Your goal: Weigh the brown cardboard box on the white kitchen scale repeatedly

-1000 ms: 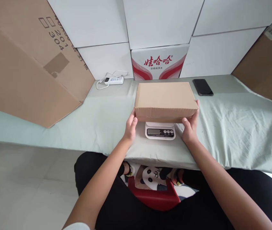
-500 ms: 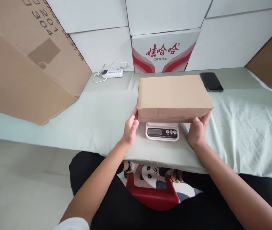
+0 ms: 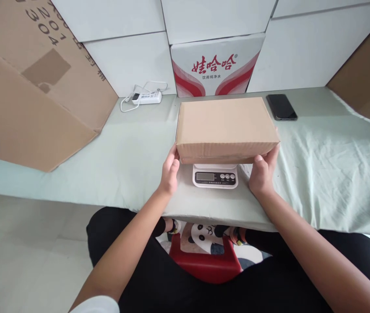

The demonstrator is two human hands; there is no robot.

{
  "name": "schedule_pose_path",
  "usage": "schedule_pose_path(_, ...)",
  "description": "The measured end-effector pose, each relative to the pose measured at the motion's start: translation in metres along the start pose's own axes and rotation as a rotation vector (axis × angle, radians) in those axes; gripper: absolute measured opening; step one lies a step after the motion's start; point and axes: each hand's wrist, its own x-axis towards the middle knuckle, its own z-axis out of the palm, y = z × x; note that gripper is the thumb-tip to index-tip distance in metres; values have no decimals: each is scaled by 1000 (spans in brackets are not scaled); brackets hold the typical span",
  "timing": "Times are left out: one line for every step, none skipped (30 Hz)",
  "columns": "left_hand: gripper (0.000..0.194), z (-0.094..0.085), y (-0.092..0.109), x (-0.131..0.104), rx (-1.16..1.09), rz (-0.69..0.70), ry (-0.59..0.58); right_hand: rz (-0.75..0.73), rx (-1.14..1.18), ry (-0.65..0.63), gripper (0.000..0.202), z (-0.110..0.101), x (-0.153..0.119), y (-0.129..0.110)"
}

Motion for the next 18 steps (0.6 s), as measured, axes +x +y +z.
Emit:
schedule_pose_path(75, 0, -1, 0, 1, 0, 2, -5, 1, 0, 89, 0, 0, 1)
schedule_pose_path(75, 0, -1, 0, 2, 0, 5, -9, 0, 0, 89, 0, 0, 1)
schedule_pose_path(75, 0, -2, 0, 3, 0, 7, -14, 1, 0, 89, 0, 0, 1)
schedule_pose_path(75, -1, -3, 0, 3, -1, 9, -18, 6, 0, 89, 0, 0, 1)
schedule_pose_path(76, -1, -3, 0, 4, -1, 12, -20, 13, -1, 88, 0, 0, 1)
schedule_pose_path(77, -1, -4, 0, 5, -1, 16, -22, 20, 0, 88, 0, 0, 2)
schedule_pose_path(77, -2, -4, 0, 6, 1, 20, -23, 26, 1, 86, 0, -1, 2)
schedule_pose_path(76, -2, -5, 0, 5, 2, 25, -24, 30, 1, 85, 0, -1, 3)
schedule_pose_path(75, -2, -5, 0, 3, 3, 26, -27, 30, 1, 84, 0, -1, 4)
schedule_pose_path(73, -2, -4, 0, 0, 6, 27, -33, 30, 0, 83, 0, -1, 5)
schedule_pose_path(72, -2, -4, 0, -5, 7, 25, -40, 29, -3, 82, 0, -1, 7)
schedule_pose_path(71, -1, -3, 0, -8, 7, 23, -44, 27, -6, 82, -1, -1, 8)
schedule_pose_path(71, -1, -3, 1, -10, 5, 22, -43, 23, -9, 83, -1, -1, 9)
schedule_pose_path(72, -1, -2, 1, -10, 4, 22, -38, 15, -9, 86, -1, -1, 9)
schedule_pose_path(73, -1, -2, 1, -7, 4, 24, -31, 8, -10, 88, -1, -1, 9)
schedule_pose_path(73, -1, -2, 1, -4, 4, 26, -20, 0, -12, 91, -1, -1, 9)
schedule_pose_path(72, -1, -2, 0, 1, 4, 28, -12, -6, -14, 93, -1, -1, 8)
schedule_pose_path(71, -1, -3, 0, 4, 6, 32, -9, -6, -15, 93, -1, -1, 7)
